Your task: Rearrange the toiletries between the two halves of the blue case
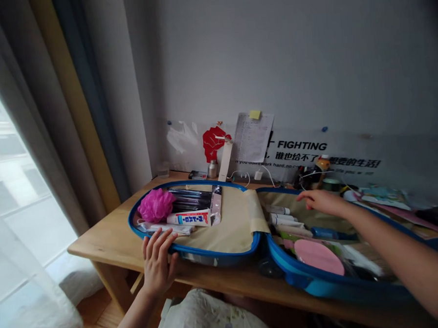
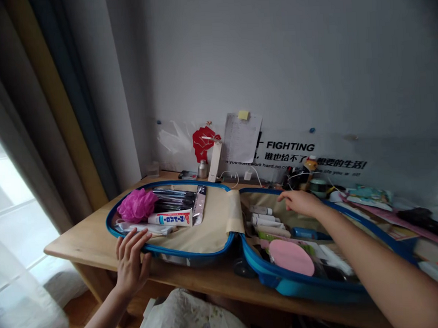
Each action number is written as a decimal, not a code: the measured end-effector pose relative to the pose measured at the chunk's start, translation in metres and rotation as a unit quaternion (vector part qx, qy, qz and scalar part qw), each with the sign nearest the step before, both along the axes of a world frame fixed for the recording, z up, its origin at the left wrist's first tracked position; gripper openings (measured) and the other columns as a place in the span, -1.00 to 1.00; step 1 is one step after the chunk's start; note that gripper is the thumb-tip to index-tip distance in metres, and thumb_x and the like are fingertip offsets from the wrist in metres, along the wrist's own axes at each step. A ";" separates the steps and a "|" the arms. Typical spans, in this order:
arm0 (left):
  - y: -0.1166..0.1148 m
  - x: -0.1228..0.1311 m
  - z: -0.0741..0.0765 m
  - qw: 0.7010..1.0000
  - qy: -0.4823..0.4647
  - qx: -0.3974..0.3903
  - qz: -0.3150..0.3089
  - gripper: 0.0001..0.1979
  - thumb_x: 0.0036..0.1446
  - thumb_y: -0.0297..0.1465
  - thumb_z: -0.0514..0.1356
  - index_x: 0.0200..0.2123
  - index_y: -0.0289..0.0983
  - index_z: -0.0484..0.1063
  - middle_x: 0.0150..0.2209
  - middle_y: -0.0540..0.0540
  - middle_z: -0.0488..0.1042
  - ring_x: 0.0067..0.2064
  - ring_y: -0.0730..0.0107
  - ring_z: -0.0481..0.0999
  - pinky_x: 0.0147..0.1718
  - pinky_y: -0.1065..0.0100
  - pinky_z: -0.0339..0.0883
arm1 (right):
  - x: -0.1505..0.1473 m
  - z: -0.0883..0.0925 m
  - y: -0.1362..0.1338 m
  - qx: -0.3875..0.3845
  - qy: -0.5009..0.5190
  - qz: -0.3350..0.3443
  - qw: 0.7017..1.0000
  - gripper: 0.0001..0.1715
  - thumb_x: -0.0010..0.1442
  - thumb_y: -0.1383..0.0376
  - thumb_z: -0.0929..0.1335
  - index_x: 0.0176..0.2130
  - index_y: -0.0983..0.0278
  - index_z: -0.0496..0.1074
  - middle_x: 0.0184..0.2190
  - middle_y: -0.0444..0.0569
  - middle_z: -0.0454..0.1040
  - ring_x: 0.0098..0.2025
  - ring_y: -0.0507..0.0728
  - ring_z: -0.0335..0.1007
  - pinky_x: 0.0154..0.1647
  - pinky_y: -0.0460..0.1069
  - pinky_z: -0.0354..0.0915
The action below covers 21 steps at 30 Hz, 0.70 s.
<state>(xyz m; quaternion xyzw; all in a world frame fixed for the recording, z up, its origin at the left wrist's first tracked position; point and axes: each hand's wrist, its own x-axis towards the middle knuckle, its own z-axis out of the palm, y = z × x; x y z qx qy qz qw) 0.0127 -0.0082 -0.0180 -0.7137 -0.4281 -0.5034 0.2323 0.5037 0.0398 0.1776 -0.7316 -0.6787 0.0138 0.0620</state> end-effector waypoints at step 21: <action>0.000 0.000 0.001 1.000 0.005 0.007 -0.005 -0.57 0.28 -0.38 0.04 0.21 -0.20 0.29 0.09 -0.20 0.48 0.32 0.11 0.23 0.36 0.03 -0.15 | 0.037 -0.052 -0.016 -0.285 -0.106 -0.069 0.950 -0.70 0.31 0.16 0.36 0.01 0.22 0.45 0.05 0.02 0.45 0.03 0.12 0.43 0.04 0.10 0.41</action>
